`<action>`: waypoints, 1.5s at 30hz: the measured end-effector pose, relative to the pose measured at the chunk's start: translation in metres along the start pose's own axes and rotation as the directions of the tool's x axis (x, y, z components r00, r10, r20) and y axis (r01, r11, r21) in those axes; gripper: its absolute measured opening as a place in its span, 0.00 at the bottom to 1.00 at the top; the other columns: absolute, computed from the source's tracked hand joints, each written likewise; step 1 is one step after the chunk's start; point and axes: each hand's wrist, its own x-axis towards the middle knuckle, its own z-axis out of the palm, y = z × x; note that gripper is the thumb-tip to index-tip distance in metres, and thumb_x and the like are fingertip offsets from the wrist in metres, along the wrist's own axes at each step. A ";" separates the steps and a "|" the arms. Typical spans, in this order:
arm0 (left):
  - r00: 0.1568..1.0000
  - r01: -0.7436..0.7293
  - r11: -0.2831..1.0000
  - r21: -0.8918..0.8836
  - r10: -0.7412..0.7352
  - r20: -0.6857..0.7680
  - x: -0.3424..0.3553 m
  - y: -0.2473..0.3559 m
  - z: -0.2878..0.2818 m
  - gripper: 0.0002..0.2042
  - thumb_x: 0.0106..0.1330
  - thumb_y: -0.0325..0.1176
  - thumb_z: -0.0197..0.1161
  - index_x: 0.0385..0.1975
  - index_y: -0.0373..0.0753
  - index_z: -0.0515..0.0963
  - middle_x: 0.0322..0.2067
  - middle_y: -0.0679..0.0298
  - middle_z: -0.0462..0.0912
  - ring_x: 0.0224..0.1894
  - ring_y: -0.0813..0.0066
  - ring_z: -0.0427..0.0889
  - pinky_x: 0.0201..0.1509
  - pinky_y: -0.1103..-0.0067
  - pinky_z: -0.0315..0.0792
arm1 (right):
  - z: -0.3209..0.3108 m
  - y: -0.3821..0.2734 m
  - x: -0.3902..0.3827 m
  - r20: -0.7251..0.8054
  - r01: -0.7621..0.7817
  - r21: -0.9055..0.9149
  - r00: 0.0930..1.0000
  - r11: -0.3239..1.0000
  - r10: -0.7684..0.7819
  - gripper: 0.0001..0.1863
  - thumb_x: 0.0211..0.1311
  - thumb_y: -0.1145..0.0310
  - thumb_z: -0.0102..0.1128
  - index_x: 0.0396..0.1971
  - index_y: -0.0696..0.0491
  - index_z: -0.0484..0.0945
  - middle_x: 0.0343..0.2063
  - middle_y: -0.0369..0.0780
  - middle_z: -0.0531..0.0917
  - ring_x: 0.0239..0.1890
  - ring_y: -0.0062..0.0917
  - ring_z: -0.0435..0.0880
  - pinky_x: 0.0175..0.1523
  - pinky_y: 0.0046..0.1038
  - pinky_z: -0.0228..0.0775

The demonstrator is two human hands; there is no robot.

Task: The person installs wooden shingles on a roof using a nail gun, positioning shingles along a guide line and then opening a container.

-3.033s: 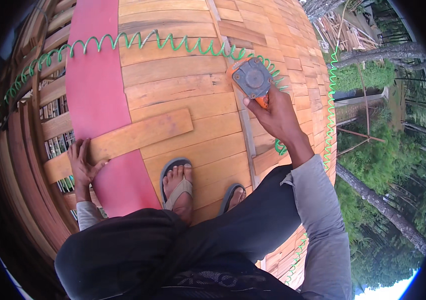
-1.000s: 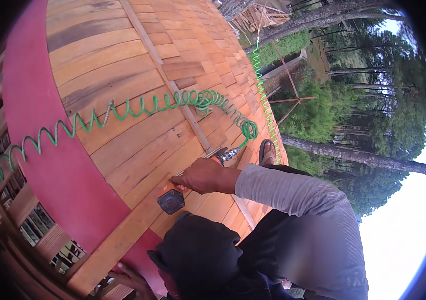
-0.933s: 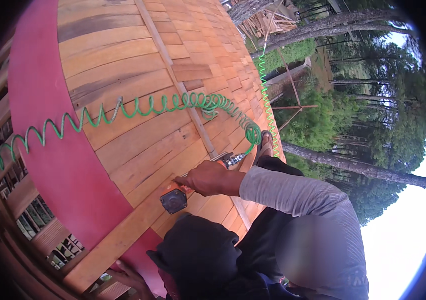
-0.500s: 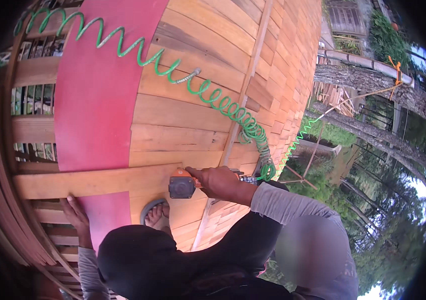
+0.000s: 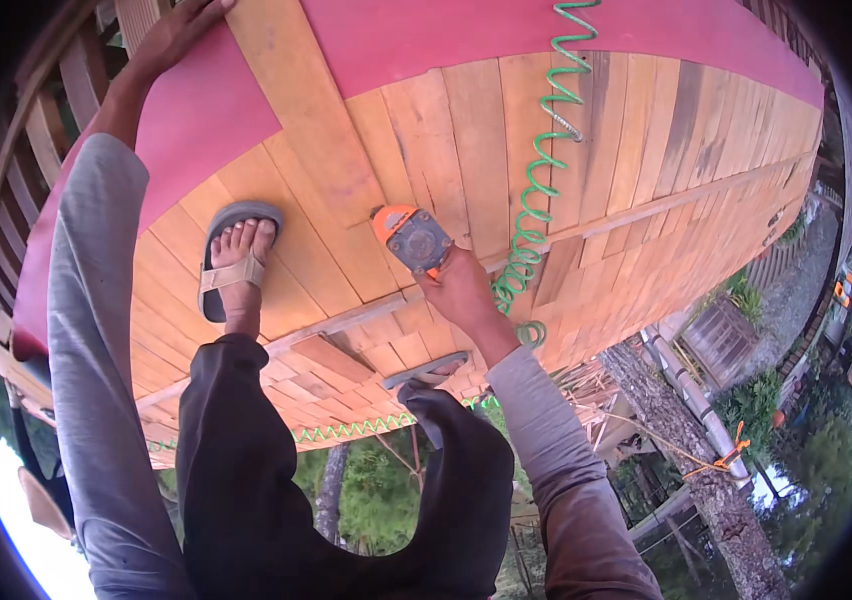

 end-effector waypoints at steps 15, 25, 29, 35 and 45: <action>0.993 -0.069 0.994 -0.081 0.076 0.086 0.019 -0.010 -0.004 0.35 0.72 0.61 0.58 0.65 0.35 0.73 0.58 0.50 0.83 0.60 0.55 0.81 0.66 0.66 0.71 | 0.029 0.012 -0.005 -0.102 0.075 -0.047 0.992 0.996 -0.080 0.31 0.54 0.70 0.68 0.62 0.46 0.75 0.38 0.51 0.87 0.42 0.50 0.87 0.44 0.45 0.81; 0.968 0.017 0.987 0.158 0.023 -0.250 -0.010 0.030 0.022 0.32 0.78 0.61 0.40 0.68 0.42 0.64 0.51 0.43 0.84 0.52 0.39 0.83 0.56 0.52 0.74 | 0.036 0.002 -0.023 -0.219 0.150 -0.004 0.965 0.989 -0.147 0.40 0.51 0.75 0.65 0.69 0.41 0.69 0.39 0.51 0.87 0.45 0.52 0.85 0.46 0.43 0.81; 0.942 0.034 0.972 0.232 0.046 -0.333 -0.019 0.018 0.030 0.25 0.79 0.56 0.43 0.60 0.39 0.61 0.47 0.42 0.85 0.49 0.38 0.84 0.51 0.51 0.76 | 0.049 0.002 -0.021 -0.166 0.129 0.003 0.978 0.992 -0.127 0.44 0.50 0.75 0.65 0.71 0.38 0.66 0.40 0.51 0.87 0.45 0.52 0.85 0.47 0.45 0.81; 0.942 0.044 0.975 0.217 0.032 -0.335 -0.017 0.031 0.024 0.25 0.80 0.55 0.42 0.60 0.40 0.61 0.47 0.43 0.85 0.50 0.40 0.84 0.50 0.51 0.76 | 0.042 0.000 -0.021 -0.154 0.088 0.098 0.985 0.991 -0.073 0.46 0.48 0.76 0.66 0.72 0.35 0.65 0.40 0.51 0.87 0.45 0.52 0.85 0.47 0.45 0.81; 0.930 0.035 0.990 0.140 0.019 -0.368 -0.021 0.021 0.044 0.30 0.78 0.63 0.39 0.65 0.45 0.62 0.47 0.45 0.86 0.52 0.42 0.84 0.52 0.50 0.74 | 0.050 0.018 -0.014 -0.218 0.140 0.153 0.970 0.978 -0.104 0.22 0.54 0.72 0.70 0.51 0.54 0.79 0.36 0.48 0.88 0.42 0.40 0.89 0.46 0.36 0.81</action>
